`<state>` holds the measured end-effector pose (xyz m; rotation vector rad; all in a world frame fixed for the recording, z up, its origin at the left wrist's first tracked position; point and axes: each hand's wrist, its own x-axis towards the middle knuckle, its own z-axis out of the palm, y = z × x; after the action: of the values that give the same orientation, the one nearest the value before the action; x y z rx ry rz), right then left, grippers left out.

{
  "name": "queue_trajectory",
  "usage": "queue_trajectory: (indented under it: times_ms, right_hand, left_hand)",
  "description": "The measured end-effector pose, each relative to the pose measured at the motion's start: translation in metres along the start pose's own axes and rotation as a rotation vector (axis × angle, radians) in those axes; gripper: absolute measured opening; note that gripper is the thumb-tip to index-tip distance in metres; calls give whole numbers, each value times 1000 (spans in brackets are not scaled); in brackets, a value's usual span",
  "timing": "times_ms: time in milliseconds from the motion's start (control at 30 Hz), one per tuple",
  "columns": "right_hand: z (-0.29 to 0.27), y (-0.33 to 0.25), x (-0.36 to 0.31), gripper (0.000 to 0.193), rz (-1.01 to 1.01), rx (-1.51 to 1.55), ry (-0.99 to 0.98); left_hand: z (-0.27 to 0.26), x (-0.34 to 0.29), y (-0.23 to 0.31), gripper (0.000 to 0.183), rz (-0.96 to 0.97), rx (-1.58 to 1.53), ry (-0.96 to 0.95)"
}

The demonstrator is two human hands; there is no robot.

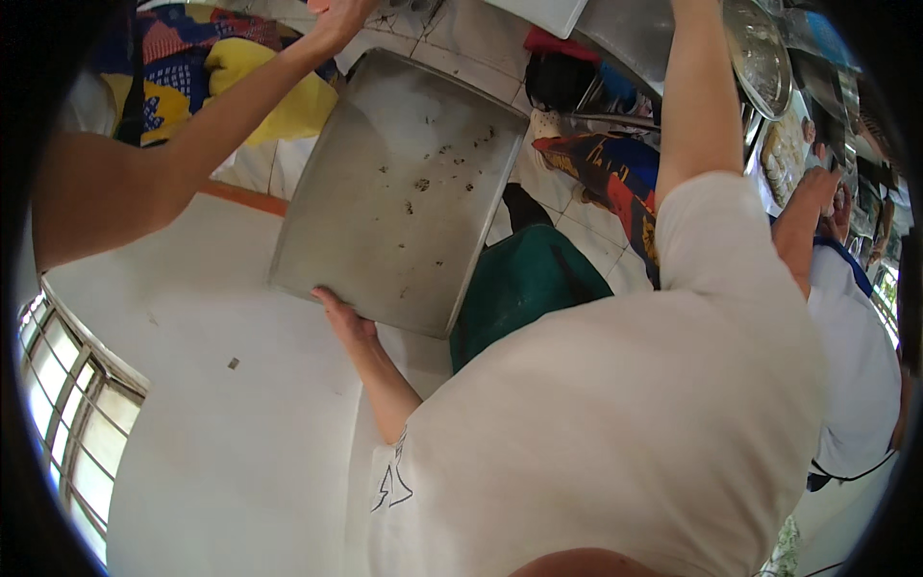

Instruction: The person wipes a metal baking tray with a green cloth and then places several small, pink, dough-based items onto the tray by hand.

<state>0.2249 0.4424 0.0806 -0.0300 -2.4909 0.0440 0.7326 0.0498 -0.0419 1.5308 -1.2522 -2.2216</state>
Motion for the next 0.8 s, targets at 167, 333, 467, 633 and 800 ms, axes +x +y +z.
queue_trajectory:
  times_ms: [167, 333, 467, 633, 800]
  right_hand:
    - [-101, -67, -140, 22, -184, 721, -54]
    - [-80, -84, -311, 18, -398, 861, -656]
    - [-60, -61, -367, 15, -292, 854, -841]
    - [-52, -27, -349, 17, -60, 756, -899]
    - [-42, 11, -334, 17, 226, 710, -858]
  left_hand:
    - [64, 25, -17, 73, -16, 75, 22]
    - [144, 32, -23, 66, -22, 88, -2]
    - [161, 65, -54, 64, 85, 226, -97]
    - [207, 60, -63, 63, 189, 236, -162]
    - [233, 39, -43, 61, 104, 284, -89]
